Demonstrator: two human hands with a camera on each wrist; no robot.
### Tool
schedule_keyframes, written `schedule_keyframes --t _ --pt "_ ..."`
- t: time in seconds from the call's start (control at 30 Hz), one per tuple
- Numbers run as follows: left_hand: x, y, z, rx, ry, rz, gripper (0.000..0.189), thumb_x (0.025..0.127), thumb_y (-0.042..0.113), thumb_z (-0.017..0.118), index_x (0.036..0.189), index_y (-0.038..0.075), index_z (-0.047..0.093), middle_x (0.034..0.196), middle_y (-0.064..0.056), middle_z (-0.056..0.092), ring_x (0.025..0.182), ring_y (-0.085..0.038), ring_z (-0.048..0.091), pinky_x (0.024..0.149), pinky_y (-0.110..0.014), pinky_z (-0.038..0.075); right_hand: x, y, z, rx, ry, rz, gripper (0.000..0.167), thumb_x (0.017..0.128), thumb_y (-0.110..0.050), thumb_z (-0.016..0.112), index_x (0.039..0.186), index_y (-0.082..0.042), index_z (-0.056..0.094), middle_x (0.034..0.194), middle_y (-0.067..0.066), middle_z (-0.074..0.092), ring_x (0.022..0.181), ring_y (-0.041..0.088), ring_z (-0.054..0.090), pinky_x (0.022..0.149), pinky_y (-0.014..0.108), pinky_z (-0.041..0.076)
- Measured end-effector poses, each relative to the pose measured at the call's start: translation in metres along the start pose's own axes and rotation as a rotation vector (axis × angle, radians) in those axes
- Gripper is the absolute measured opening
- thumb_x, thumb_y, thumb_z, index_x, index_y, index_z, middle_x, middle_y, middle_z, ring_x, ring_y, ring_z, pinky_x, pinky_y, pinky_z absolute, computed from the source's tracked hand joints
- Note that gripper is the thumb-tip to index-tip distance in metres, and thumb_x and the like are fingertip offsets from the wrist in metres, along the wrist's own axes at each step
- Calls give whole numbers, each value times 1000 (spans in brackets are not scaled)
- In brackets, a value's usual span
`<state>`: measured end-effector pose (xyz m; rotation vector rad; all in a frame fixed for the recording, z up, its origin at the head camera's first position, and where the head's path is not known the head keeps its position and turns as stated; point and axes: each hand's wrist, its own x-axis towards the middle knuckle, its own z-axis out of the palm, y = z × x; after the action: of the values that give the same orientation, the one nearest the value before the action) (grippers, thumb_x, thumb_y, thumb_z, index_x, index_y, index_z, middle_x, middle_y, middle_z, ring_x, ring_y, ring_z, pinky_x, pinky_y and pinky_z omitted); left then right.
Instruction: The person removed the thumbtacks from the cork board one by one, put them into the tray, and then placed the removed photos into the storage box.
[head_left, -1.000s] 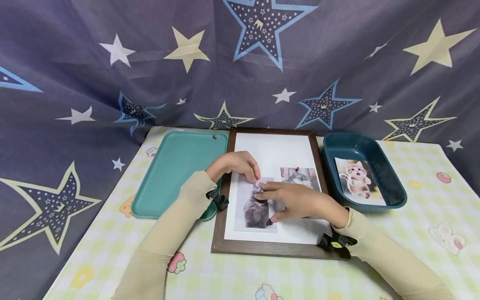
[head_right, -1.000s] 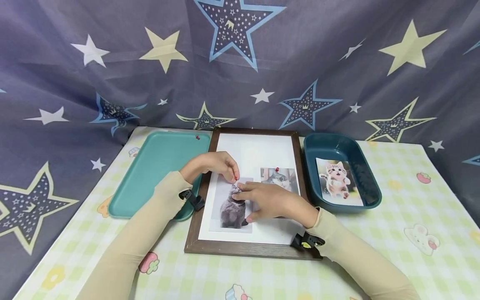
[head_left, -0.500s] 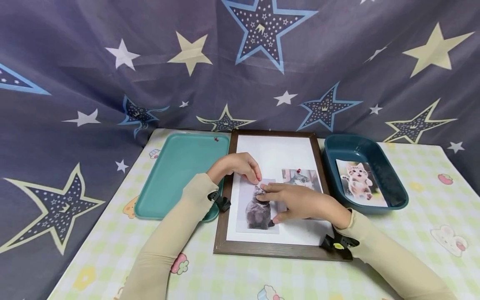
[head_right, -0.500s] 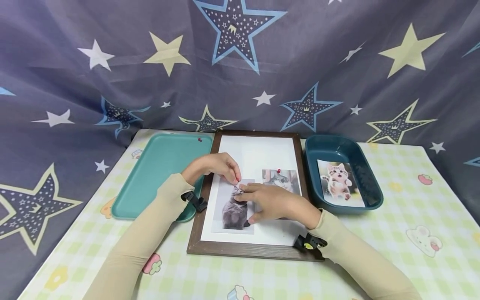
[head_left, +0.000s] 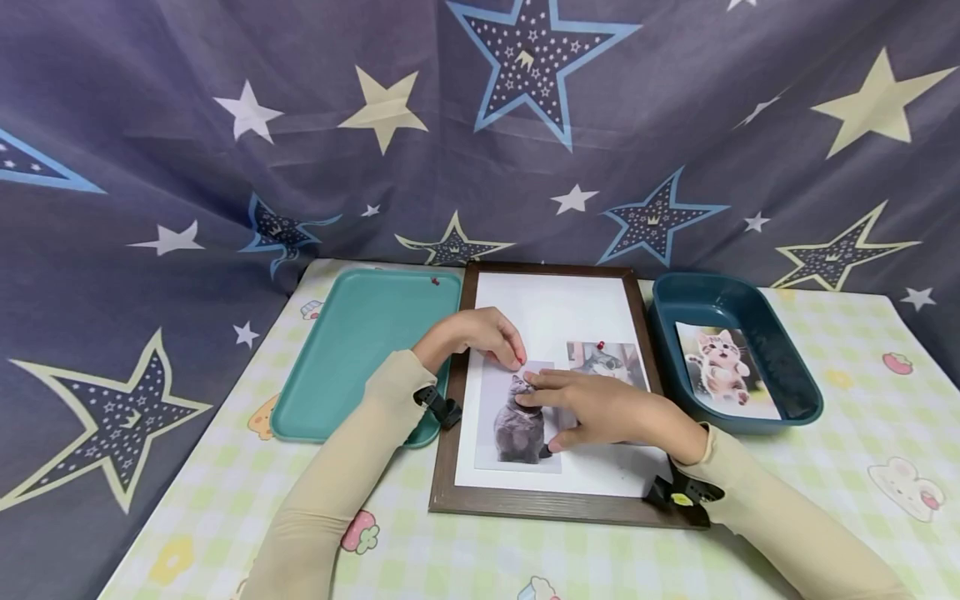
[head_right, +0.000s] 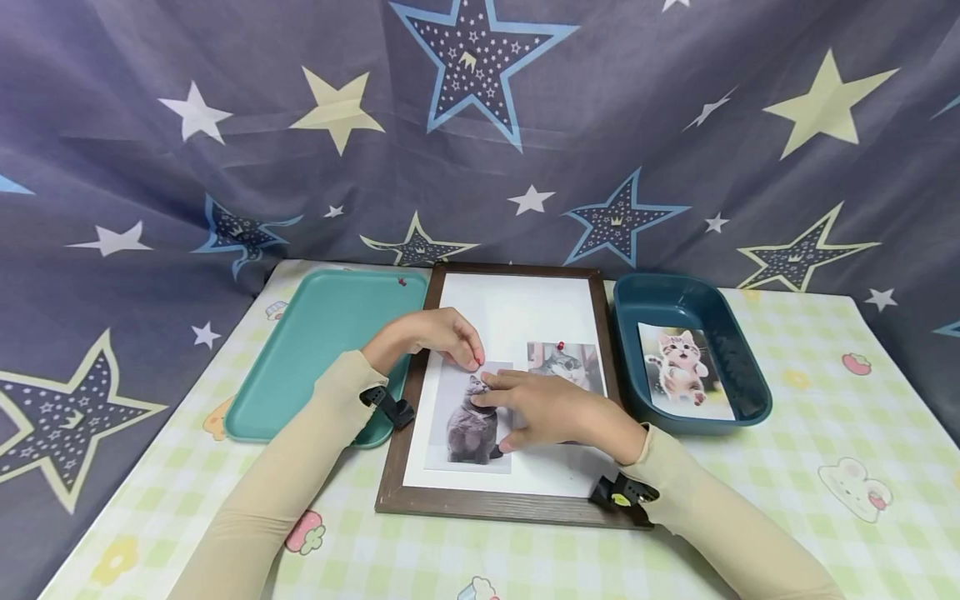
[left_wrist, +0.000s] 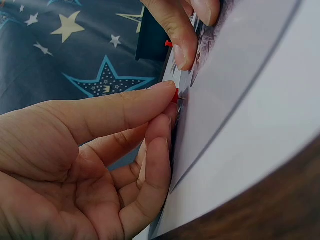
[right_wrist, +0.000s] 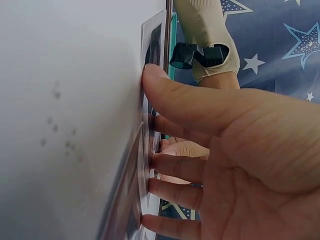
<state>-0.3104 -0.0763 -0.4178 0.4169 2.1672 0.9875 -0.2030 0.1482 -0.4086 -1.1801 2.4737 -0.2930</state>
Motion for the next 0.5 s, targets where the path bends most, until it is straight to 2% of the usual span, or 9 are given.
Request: schedule_keyframes --t 0.5 --pt "-2 -1 -1 -28 -9 14 7 88 5 75 95 5 77 76 8 68 70 -7 57 66 -20 51 0 -3 0 -9 13 -10 69 92 -33 76 153 -18 48 165 15 33 150 38 35 108 56 49"
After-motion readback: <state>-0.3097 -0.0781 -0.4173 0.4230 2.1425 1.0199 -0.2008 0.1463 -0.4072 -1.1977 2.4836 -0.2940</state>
